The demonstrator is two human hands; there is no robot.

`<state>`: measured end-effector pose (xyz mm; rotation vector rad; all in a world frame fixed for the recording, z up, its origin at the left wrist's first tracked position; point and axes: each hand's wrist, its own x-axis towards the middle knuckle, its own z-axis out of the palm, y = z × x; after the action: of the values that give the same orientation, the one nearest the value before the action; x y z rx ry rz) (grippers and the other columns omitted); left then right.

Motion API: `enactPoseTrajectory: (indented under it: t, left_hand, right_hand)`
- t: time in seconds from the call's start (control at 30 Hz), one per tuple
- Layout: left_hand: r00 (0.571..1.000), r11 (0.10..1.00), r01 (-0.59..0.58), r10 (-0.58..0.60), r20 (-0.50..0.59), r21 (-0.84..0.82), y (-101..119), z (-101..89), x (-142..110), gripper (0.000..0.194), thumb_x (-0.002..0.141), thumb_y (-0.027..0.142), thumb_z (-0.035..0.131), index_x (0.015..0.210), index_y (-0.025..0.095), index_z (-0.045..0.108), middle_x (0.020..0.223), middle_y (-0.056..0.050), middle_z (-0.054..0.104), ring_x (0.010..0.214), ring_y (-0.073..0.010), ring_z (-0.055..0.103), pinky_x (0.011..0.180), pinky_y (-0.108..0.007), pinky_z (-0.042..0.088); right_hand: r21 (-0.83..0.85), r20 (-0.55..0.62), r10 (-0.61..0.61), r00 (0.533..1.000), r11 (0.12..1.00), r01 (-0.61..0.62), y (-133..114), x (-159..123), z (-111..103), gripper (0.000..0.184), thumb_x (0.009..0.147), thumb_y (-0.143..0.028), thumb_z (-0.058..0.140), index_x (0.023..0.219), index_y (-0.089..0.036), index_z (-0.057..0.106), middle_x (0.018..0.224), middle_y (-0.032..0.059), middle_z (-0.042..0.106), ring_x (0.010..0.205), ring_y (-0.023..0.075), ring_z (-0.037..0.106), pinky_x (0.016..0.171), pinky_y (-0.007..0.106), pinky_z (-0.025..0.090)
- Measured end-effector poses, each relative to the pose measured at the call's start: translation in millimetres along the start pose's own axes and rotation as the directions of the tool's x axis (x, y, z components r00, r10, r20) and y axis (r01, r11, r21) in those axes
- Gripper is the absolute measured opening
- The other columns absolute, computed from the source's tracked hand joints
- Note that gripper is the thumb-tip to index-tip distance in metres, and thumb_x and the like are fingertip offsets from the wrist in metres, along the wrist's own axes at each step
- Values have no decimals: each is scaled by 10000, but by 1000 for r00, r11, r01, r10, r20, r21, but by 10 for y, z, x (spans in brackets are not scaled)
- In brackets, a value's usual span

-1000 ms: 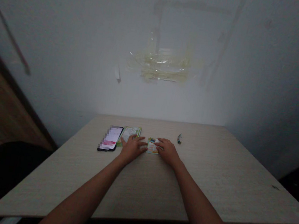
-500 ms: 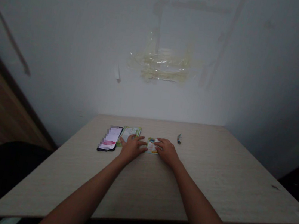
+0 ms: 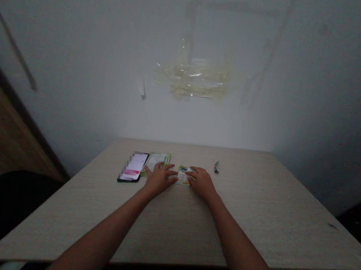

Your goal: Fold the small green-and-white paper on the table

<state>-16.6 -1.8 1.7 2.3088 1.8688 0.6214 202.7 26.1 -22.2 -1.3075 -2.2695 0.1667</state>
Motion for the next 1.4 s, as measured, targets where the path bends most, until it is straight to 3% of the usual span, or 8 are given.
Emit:
enactPoseTrajectory:
  t: [0.3, 0.43, 0.57, 1.03, 1.4]
  left_hand:
    - [1000, 1000, 25, -25, 5, 12, 41, -39, -7, 281, 851, 492, 626, 1101, 407, 723, 1433, 48, 543, 1395, -358, 293, 1129, -724, 40]
    - [999, 999, 32, -32, -8, 12, 30, -12, -7, 286, 840, 496, 639, 1099, 409, 723, 1432, 54, 542, 1389, -359, 298, 1130, -724, 43]
    - [999, 999, 31, -30, -25, 10, 23, 16, -6, 283, 835, 488, 649, 1094, 404, 726, 1418, 54, 556, 1384, -354, 303, 1133, -721, 28]
    - [999, 999, 50, -49, -21, 9, 30, 24, -24, 304, 843, 472, 619, 1123, 401, 711, 1435, 43, 540, 1391, -357, 294, 1129, -721, 61]
    - [999, 999, 51, -51, -15, -4, 42, 0, -31, 302, 836, 460, 631, 1119, 393, 711, 1448, 36, 523, 1401, -344, 279, 1140, -701, 49]
  right_hand:
    - [7, -17, 0, 1000, 1000, 0, -29, -13, 6, 323, 926, -316, 535, 1212, -282, 679, 1358, 72, 590, 1263, 247, 506, 1086, 443, 386]
    - [104, -93, 30, 995, 994, -20, 15, -8, 45, 354, 883, -318, 592, 1218, -234, 671, 1352, 102, 587, 1262, 254, 509, 1085, 446, 389]
    - [218, -146, 93, 985, 974, -60, 92, 14, 73, 288, 863, -296, 609, 1105, -188, 721, 1270, 112, 639, 1207, 245, 554, 1078, 419, 399]
    - [183, -39, 123, 992, 976, -114, 125, 45, 79, 279, 854, -307, 628, 1094, -227, 746, 1283, 88, 654, 1214, 250, 570, 1083, 411, 383]
    - [170, -36, 144, 989, 976, -136, 54, 24, 18, 288, 858, -311, 621, 1100, -216, 744, 1286, 91, 651, 1216, 245, 564, 1087, 396, 375]
